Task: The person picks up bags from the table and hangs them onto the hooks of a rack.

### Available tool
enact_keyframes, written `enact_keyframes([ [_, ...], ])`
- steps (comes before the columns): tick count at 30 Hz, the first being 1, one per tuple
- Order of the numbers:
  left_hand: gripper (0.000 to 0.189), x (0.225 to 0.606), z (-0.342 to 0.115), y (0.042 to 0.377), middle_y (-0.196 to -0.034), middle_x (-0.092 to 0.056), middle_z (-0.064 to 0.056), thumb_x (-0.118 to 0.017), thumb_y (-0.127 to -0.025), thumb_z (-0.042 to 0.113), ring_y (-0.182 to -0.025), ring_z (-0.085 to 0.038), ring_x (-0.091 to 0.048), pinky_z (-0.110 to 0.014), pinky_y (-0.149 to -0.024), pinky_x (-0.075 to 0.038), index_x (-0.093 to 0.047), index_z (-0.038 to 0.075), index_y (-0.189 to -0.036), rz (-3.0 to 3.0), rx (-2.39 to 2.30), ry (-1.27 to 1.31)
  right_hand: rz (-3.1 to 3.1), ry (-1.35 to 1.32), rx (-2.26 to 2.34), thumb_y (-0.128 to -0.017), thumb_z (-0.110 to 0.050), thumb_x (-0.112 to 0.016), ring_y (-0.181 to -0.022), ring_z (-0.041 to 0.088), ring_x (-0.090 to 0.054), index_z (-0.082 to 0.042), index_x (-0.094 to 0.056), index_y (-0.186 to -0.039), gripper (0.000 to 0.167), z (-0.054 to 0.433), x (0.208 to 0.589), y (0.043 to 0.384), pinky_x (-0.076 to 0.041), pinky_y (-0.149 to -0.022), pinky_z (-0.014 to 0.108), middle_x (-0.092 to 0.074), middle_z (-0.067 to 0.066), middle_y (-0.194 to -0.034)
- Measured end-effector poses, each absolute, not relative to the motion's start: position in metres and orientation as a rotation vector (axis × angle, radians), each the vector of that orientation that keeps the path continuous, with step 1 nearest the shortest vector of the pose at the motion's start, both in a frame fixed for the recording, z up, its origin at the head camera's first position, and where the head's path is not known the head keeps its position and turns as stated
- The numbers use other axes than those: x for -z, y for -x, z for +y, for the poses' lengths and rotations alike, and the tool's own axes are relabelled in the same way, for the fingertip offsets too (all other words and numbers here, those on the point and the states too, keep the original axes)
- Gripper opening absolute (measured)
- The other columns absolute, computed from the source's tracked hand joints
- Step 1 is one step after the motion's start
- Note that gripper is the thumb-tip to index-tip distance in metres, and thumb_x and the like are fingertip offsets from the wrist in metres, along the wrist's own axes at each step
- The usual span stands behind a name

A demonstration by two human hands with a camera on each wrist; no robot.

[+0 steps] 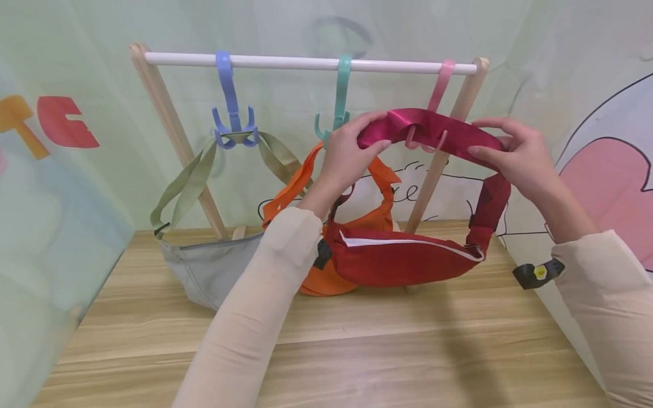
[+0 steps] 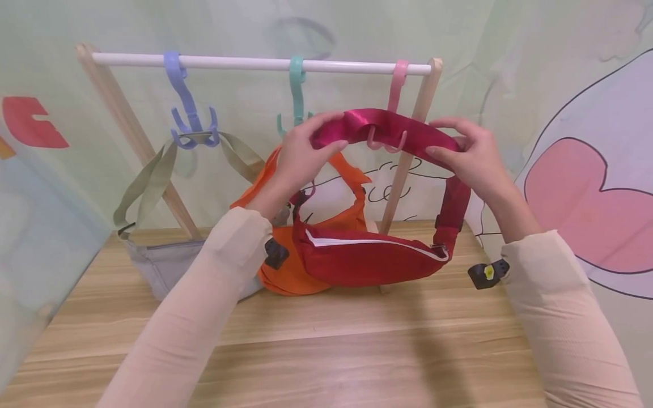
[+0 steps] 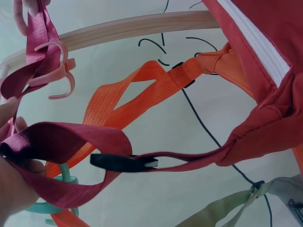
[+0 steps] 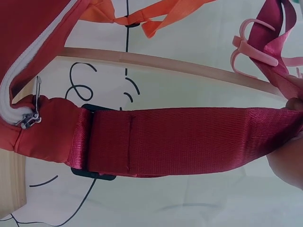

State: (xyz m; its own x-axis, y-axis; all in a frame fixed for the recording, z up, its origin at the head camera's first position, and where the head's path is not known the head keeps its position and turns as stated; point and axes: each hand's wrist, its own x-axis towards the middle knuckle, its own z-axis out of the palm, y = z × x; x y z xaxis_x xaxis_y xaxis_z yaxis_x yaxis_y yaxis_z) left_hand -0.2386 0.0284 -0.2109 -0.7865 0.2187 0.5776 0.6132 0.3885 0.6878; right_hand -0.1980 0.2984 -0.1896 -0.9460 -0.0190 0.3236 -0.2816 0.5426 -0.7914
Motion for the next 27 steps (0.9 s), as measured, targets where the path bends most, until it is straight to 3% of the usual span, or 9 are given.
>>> enact_keyframes([
  [7,0.047,0.213,0.031,0.24,-0.117,-0.058,-0.002,-0.068,-0.082,0.023,-0.102,-0.015,-0.052,-0.019,-0.077,-0.046,-0.054,0.016,-0.127,-2.272,1.346,0.713,-2.497,-0.275,-1.37,-0.083,-0.019,-0.067,-0.073,0.008,-0.059,-0.022,-0.056,-0.125,0.043,0.303,0.191,0.196,-0.043,-0.057,0.018,-0.065,-0.007,-0.08],
  [16,0.045,0.212,0.031,0.241,-0.115,-0.059,-0.001,-0.069,-0.082,0.023,-0.1,-0.014,-0.053,-0.02,-0.076,-0.046,-0.054,0.018,-0.125,-2.32,1.326,0.726,-2.544,-0.221,-1.338,-0.084,-0.023,-0.067,-0.077,0.008,-0.06,-0.022,-0.054,-0.127,0.045,0.308,0.192,0.191,-0.047,-0.063,0.016,-0.064,-0.007,-0.083],
  [27,0.045,0.219,0.03,0.243,-0.117,-0.057,-0.003,-0.068,-0.083,0.023,-0.1,-0.016,-0.053,-0.022,-0.074,-0.048,-0.051,0.02,-0.124,-2.401,1.36,0.811,-2.539,-0.23,-1.328,-0.083,-0.02,-0.068,-0.07,0.007,-0.06,-0.02,-0.056,-0.124,0.044,0.313,0.194,0.188,-0.045,-0.059,0.017,-0.065,-0.006,-0.075],
])
